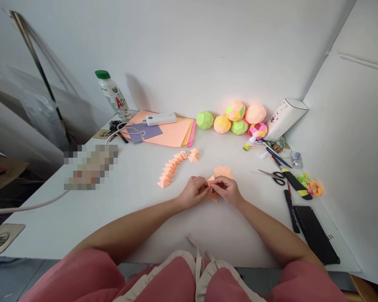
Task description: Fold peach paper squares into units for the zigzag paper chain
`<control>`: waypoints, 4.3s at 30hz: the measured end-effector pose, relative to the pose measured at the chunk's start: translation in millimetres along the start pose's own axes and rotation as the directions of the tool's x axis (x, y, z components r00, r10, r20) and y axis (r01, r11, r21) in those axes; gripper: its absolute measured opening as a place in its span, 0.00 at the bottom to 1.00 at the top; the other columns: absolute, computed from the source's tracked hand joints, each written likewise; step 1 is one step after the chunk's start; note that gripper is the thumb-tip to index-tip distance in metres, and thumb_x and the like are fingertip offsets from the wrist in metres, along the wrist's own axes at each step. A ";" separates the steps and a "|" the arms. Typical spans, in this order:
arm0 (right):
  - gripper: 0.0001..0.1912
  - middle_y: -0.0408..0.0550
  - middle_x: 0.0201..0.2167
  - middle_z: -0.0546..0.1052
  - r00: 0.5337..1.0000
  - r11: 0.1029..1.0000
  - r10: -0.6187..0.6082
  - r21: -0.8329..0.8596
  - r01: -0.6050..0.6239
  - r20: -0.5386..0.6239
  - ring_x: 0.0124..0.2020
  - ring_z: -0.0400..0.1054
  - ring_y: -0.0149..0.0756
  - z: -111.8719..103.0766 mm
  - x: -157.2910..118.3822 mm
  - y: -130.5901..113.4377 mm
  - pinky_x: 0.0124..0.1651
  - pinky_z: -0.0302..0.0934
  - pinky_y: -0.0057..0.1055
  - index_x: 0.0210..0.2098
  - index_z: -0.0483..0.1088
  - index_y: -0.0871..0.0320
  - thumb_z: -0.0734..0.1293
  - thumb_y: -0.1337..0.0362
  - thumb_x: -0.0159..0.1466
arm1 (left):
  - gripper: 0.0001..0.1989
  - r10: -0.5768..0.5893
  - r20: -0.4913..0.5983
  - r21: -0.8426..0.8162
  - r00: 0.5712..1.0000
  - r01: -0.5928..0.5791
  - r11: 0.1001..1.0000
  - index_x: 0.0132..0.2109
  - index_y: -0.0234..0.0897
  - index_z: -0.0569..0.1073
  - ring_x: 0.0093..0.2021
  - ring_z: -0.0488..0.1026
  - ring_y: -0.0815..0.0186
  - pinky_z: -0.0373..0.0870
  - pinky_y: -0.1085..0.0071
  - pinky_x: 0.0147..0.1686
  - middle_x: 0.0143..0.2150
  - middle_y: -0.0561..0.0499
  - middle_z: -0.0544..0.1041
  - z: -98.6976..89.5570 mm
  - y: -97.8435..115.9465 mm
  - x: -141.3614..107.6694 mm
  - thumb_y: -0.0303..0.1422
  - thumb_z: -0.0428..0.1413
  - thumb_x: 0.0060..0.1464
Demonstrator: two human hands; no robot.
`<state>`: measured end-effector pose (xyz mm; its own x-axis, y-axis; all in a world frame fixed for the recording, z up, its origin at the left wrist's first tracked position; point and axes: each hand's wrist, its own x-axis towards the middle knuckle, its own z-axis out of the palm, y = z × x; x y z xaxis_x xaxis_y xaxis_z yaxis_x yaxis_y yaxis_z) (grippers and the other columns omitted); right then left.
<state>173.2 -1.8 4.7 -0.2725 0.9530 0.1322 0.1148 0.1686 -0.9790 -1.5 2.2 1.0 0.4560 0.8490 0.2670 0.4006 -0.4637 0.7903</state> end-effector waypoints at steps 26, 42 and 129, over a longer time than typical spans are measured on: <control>0.09 0.44 0.27 0.65 0.999 0.999 -0.014 -0.040 0.016 0.033 0.25 0.65 0.30 -1.5 -0.3 -1.2 0.27 0.62 0.29 0.20 0.58 0.58 0.61 0.68 0.56 | 0.11 -0.087 -0.001 -0.106 0.996 0.086 0.991 0.22 0.37 0.55 0.22 0.52 0.72 0.58 0.72 0.30 0.18 0.59 0.55 -3.4 5.9 0.5 0.32 0.47 0.50; 0.16 0.50 0.44 0.69 0.985 0.966 -0.174 -0.192 0.172 0.004 0.35 0.65 0.33 -2.2 0.7 3.6 0.32 0.64 0.30 0.46 0.65 0.53 0.60 0.69 0.58 | 0.16 -0.093 0.050 -0.123 0.994 0.098 0.988 0.21 0.37 0.54 0.26 0.56 0.69 0.60 0.67 0.37 0.20 0.55 0.58 -8.3 5.9 1.0 0.36 0.40 0.56; 0.10 0.40 0.19 0.70 0.978 0.818 0.141 -0.538 -0.203 -0.155 0.20 0.59 0.29 36.9 101.8 9.5 0.23 0.52 0.26 0.20 0.68 0.58 0.60 0.63 0.55 | 0.10 0.360 0.148 0.343 0.921 -0.389 0.855 0.34 0.35 0.72 0.42 0.65 0.62 0.64 0.64 0.44 0.39 0.46 0.71 21.5 -10.4 -2.2 0.23 0.47 0.51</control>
<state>111.2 87.6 3.1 -0.1021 0.9946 0.0158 0.6630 0.0799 -0.7444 10.4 -0.3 -19.7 0.6817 0.5776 0.4490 0.4377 -0.8138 0.3823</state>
